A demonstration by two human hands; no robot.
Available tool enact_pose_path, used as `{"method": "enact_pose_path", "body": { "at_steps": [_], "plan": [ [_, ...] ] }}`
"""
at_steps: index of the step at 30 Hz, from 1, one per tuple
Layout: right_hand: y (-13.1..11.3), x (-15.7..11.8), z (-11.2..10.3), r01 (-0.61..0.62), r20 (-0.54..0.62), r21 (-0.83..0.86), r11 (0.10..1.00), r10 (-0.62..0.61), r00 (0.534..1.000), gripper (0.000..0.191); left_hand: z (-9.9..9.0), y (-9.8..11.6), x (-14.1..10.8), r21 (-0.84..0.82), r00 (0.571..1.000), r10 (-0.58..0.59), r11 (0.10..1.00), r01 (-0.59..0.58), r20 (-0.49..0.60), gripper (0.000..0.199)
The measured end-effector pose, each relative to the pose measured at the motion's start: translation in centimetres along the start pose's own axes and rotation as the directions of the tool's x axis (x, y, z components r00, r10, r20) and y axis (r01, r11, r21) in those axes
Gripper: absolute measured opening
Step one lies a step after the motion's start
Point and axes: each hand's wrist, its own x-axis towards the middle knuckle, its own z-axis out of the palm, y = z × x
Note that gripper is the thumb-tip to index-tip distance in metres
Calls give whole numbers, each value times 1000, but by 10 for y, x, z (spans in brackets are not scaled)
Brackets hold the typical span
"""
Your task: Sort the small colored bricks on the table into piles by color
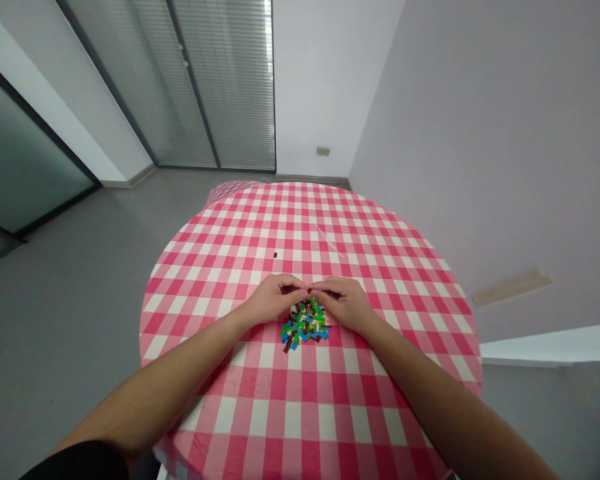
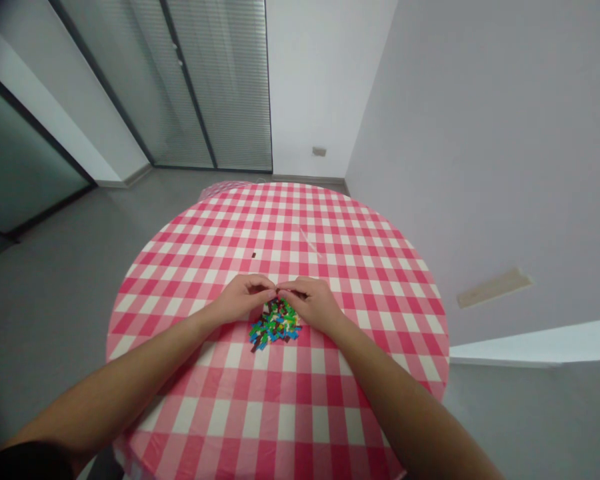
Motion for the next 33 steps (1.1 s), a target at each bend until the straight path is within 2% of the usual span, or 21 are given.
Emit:
{"method": "enact_pose_path", "body": {
  "at_steps": [7,13,18,24,33],
  "plan": [
    [-1,1,-1,6,21,-4,1000,-6,1000,17,1,1,0,-29,1000,-11,1000,10,-19,17],
    [-1,0,1,-14,-54,0,1000,14,998,14,0,2,-1,-86,999,-35,996,34,-10,17],
    [-1,0,0,9,-53,-12,1000,-9,999,15,0,4,-1,-135,998,-56,989,54,-13,17],
    [1,0,1,75,-71,-40,996,-78,994,22,0,7,-1,-127,997,-70,990,67,-21,16],
    [-2,0,1,84,-57,-76,994,-89,994,24,-1,9,-1,-99,998,-62,993,59,-23,16]
  ]
}}
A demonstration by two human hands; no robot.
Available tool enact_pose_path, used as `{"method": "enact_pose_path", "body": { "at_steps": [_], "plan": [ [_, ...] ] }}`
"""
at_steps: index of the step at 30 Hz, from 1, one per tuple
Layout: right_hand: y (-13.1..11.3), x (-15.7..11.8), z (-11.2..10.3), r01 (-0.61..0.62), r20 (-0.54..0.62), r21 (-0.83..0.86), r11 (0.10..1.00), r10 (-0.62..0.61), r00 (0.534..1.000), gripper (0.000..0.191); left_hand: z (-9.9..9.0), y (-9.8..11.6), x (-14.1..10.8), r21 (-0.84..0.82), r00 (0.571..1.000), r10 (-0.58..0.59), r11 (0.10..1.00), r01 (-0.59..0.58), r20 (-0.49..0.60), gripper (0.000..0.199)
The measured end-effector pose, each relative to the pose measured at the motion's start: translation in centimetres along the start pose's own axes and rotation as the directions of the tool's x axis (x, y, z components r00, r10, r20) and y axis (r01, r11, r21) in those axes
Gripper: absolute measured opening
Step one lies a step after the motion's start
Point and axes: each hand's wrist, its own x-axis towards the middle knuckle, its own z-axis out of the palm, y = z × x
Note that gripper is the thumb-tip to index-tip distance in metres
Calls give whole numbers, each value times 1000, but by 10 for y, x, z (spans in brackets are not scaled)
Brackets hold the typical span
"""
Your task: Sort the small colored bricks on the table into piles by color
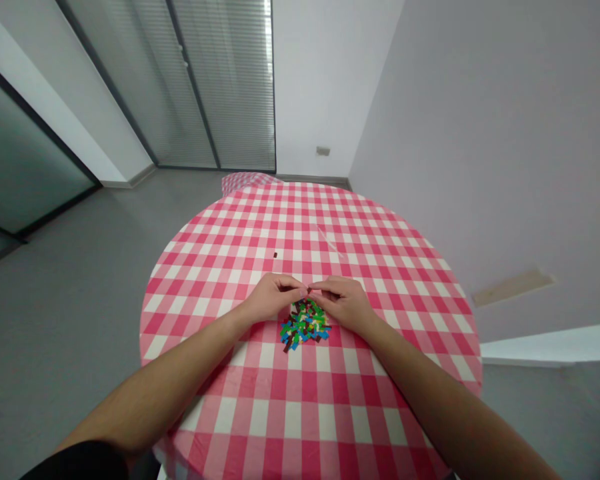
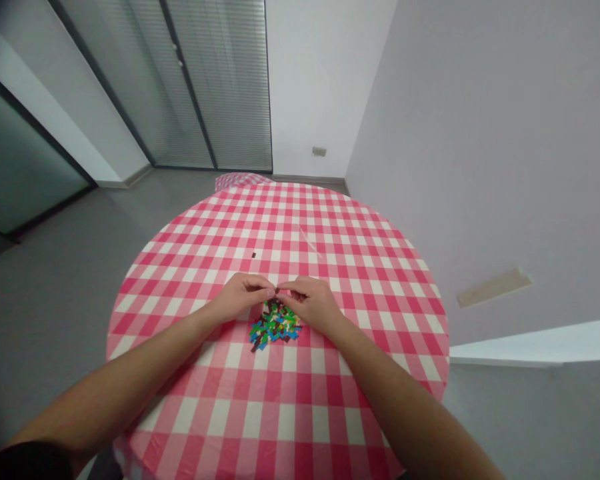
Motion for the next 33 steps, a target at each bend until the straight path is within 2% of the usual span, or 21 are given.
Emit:
{"method": "enact_pose_path", "body": {
  "at_steps": [4,8,12,17,33],
  "plan": [
    [0,-1,0,-28,24,-19,999,29,999,24,0,-2,1,20,1000,12,1000,-12,0,15],
    [1,0,-1,-67,47,-24,997,68,997,23,1,-3,0,68,996,67,996,-63,-56,13],
    [2,0,0,-110,65,-4,994,110,992,21,0,2,-3,235,969,224,952,-195,-107,8],
    [4,0,1,-130,92,16,991,128,988,21,-1,6,-3,351,925,377,873,-340,-43,9],
    [4,-1,1,-146,143,77,986,134,981,21,-2,2,-1,400,908,420,832,-384,-2,10]
  ]
}}
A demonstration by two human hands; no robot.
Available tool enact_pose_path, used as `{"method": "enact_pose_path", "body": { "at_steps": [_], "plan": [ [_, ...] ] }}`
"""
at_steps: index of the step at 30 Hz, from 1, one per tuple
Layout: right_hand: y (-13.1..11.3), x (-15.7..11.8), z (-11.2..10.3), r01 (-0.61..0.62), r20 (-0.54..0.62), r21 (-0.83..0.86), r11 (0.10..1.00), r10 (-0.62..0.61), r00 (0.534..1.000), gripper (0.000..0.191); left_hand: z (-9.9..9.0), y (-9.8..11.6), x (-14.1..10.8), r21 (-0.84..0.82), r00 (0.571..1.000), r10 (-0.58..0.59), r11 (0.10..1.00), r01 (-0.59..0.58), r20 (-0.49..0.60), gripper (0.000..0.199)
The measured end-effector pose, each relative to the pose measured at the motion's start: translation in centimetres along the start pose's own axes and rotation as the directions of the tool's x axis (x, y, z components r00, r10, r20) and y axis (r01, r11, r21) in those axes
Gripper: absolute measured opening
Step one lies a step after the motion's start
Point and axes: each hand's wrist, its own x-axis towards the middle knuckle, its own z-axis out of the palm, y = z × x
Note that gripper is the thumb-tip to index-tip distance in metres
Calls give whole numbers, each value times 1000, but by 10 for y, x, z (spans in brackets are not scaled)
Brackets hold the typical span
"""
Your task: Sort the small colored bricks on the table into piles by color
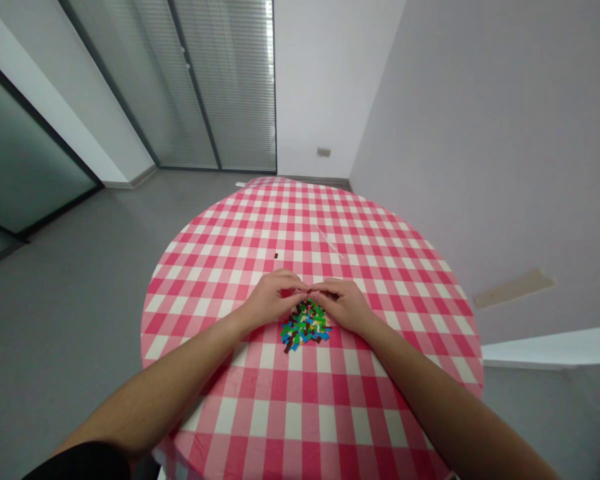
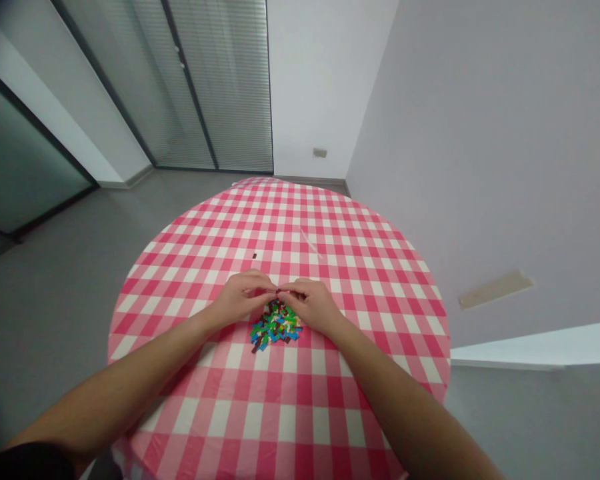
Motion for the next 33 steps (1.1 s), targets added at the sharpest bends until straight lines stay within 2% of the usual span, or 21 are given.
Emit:
{"method": "enact_pose_path", "body": {
  "at_steps": [5,9,12,15,21,26,33],
  "plan": [
    [0,0,0,2,1,-5,1000,-2,1000,22,-1,2,0,8,1000,-11,1000,11,7,11],
    [-2,1,-1,-22,9,-13,1000,23,1000,23,-3,5,0,14,996,-90,996,90,9,12],
    [-1,1,-2,-48,-9,-18,999,48,999,24,-5,4,1,-36,979,-186,982,184,-88,10],
    [1,1,-3,-73,-33,-45,996,71,997,26,-9,0,4,-158,942,-279,955,252,-186,8],
    [7,1,-2,-99,-43,-96,990,96,994,27,-22,-12,8,-326,884,-384,899,292,-267,7],
    [10,2,-1,-119,-32,-76,990,117,993,25,-32,-22,10,-319,842,-414,896,309,-345,8],
    [9,1,-1,-92,-40,-70,993,89,995,26,-49,-30,16,-329,818,-401,903,277,-411,8]
  ]
}}
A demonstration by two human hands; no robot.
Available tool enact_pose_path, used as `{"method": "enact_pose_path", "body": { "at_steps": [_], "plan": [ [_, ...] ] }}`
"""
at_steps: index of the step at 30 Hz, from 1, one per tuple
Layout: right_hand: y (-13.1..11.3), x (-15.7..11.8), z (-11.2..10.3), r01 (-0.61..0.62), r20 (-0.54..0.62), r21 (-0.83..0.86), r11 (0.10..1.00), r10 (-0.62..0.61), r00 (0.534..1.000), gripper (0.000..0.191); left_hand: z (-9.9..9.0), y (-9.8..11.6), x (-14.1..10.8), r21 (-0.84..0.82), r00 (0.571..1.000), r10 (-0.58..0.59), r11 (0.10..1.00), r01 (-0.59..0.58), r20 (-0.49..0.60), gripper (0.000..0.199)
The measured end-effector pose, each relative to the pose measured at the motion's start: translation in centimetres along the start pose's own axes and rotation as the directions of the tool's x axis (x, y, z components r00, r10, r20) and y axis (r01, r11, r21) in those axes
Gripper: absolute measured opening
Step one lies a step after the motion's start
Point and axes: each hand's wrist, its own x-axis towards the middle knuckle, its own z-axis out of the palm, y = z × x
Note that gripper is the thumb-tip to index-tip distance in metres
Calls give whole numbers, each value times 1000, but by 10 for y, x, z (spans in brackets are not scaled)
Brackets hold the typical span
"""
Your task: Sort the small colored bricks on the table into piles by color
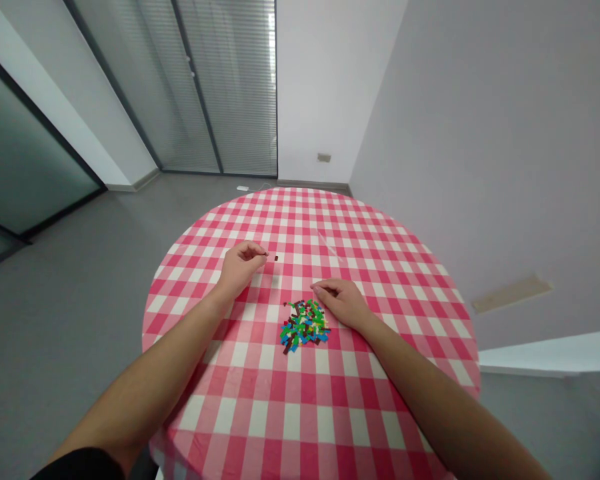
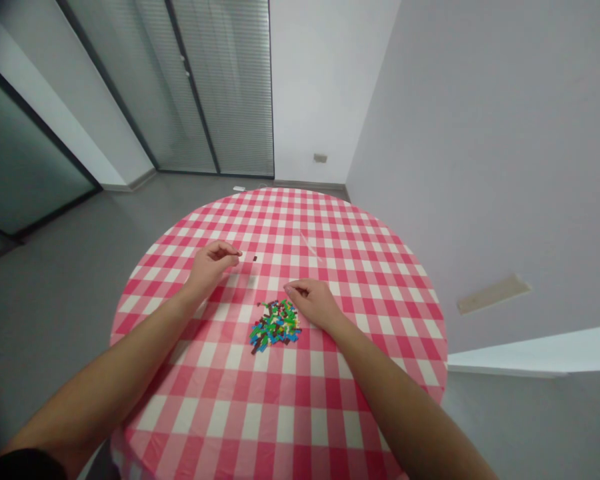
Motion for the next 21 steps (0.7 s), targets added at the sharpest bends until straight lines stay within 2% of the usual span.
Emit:
{"method": "enact_pose_path", "body": {
  "at_steps": [5,11,15,18,21],
  "plan": [
    [1,0,0,3,-2,-2,1000,-3,1000,26,-11,5,12,-71,997,-10,997,5,-76,11],
    [-1,1,0,-23,7,-3,1000,23,1000,25,-24,6,28,-136,995,-58,990,47,-78,17],
    [-1,1,0,-49,20,8,999,49,999,26,-22,2,34,0,999,-44,999,44,-30,27],
    [-1,1,0,-51,16,14,999,51,999,26,-14,-7,37,158,999,-23,987,16,42,19],
    [0,1,1,-44,8,15,999,43,999,24,-3,-18,38,247,992,34,967,-63,121,15]
  ]
}}
